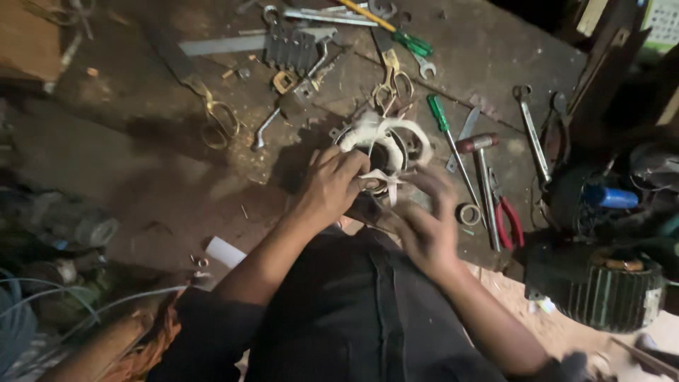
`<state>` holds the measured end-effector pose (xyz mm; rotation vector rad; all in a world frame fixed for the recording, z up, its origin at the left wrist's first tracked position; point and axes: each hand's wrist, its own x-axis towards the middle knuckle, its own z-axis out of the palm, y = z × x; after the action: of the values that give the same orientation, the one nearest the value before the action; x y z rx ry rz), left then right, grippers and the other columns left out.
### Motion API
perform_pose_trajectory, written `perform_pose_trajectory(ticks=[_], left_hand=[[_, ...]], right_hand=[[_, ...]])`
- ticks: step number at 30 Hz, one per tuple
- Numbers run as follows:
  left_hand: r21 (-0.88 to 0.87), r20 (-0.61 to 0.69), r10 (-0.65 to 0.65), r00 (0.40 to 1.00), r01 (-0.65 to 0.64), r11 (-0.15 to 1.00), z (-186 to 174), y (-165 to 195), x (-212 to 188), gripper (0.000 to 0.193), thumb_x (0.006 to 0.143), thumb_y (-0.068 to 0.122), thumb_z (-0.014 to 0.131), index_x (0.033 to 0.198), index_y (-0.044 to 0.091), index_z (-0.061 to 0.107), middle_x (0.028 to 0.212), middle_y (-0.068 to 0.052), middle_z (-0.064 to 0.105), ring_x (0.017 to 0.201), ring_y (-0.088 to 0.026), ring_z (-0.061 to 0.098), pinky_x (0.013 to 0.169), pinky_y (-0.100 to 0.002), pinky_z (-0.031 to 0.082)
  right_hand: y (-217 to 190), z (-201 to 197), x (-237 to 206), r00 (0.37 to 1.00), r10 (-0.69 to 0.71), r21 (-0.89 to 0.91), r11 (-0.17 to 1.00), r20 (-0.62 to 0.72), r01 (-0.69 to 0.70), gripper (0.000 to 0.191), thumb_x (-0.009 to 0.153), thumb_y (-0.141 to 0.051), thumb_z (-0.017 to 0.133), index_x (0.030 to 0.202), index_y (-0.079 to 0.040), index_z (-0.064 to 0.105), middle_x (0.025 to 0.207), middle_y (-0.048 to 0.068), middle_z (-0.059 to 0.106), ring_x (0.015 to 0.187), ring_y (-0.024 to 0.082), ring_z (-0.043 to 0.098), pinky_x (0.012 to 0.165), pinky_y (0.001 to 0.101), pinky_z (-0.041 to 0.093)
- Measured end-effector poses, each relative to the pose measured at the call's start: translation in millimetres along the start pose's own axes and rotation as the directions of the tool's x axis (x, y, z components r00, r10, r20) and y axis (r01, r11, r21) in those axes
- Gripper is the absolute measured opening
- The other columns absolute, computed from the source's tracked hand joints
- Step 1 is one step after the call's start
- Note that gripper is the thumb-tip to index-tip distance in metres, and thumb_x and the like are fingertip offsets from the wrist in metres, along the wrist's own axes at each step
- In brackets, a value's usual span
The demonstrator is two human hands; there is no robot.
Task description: The person wraps white insulating tape around the copper windings of a motor stator on a workbench. They repeatedly pull the tape, press it into place, and use a hammer to tap the stator while continuing to wrap the tape.
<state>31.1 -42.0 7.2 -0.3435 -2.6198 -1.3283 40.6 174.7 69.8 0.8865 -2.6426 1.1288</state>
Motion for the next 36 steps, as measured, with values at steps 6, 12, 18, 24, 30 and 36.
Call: perform_pose_trajectory(ticks=[6,12,18,24,30,36], left_hand=[[-0.018,-0.034,0.007,0.999,-0.008,1.0,5,4,3,0.026,0.096,0.026,0.073,0.114,0.012,0.061,0.104,-0.009,0.069,0.101,-0.033,0.062,0.091,-0.048,0.047],[0.096,-0.098,0.149,0.984,-0.14,0.986,-3,23,1,0.034,0.095,0.028,0.073,0.121,0.012,0.059,0.121,-0.011,0.064,0.113,-0.036,0.062,0.092,-0.05,0.045],[0.104,-0.061,0.129,0.99,-0.123,0.987,-9,38,4,0.019,0.094,0.025,0.073,0.107,0.012,0.068,0.113,-0.01,0.061,0.108,-0.035,0.06,0.094,-0.049,0.047],[0.162,0.079,0.263,0.961,-0.273,0.948,-24,34,1,0.016,0.094,0.025,0.074,0.095,0.01,0.072,0.109,-0.007,0.065,0.106,-0.033,0.06,0.091,-0.05,0.047],[0.176,0.147,0.264,0.953,-0.288,0.941,-24,26,-3,0.023,0.088,0.029,0.075,0.094,0.007,0.069,0.107,-0.01,0.062,0.107,-0.035,0.057,0.091,-0.05,0.049],[0.381,0.136,0.204,0.969,-0.241,0.893,-9,25,-11,0.017,0.088,0.026,0.075,0.092,0.01,0.069,0.106,-0.009,0.063,0.105,-0.036,0.057,0.086,-0.052,0.047]], right_hand=[[-17,-15,4,0.897,-0.388,0.336,0.891,0.212,0.306,0.021,0.092,-0.013,0.066,0.108,-0.001,0.07,0.116,0.017,0.069,0.12,0.041,0.064,0.11,0.0508,0.045],[-24,-39,-66,0.985,0.029,0.227,0.972,0.172,-0.068,0.016,0.085,-0.007,0.065,0.099,-0.003,0.07,0.091,0.013,0.065,0.086,0.032,0.067,0.076,0.0406,0.053],[-6,-37,-88,0.921,0.341,-0.16,0.936,0.189,-0.314,0.038,0.084,-0.018,0.076,0.119,-0.002,0.071,0.105,0.019,0.073,0.081,0.035,0.071,0.069,0.0422,0.055],[-51,-38,-78,0.977,-0.076,0.147,0.988,0.2,0.046,0.016,0.09,-0.024,0.074,0.09,-0.008,0.07,0.105,0.013,0.069,0.095,0.035,0.07,0.086,0.0429,0.054],[-57,6,-51,0.934,0.28,0.434,0.83,0.22,-0.351,0.017,0.093,-0.021,0.068,0.099,-0.006,0.071,0.101,0.016,0.071,0.093,0.036,0.071,0.084,0.043,0.054],[-89,19,-50,0.963,0.007,0.321,0.942,0.269,-0.097,0.018,0.095,-0.018,0.067,0.105,-0.003,0.069,0.099,0.018,0.071,0.096,0.039,0.07,0.088,0.045,0.055]])
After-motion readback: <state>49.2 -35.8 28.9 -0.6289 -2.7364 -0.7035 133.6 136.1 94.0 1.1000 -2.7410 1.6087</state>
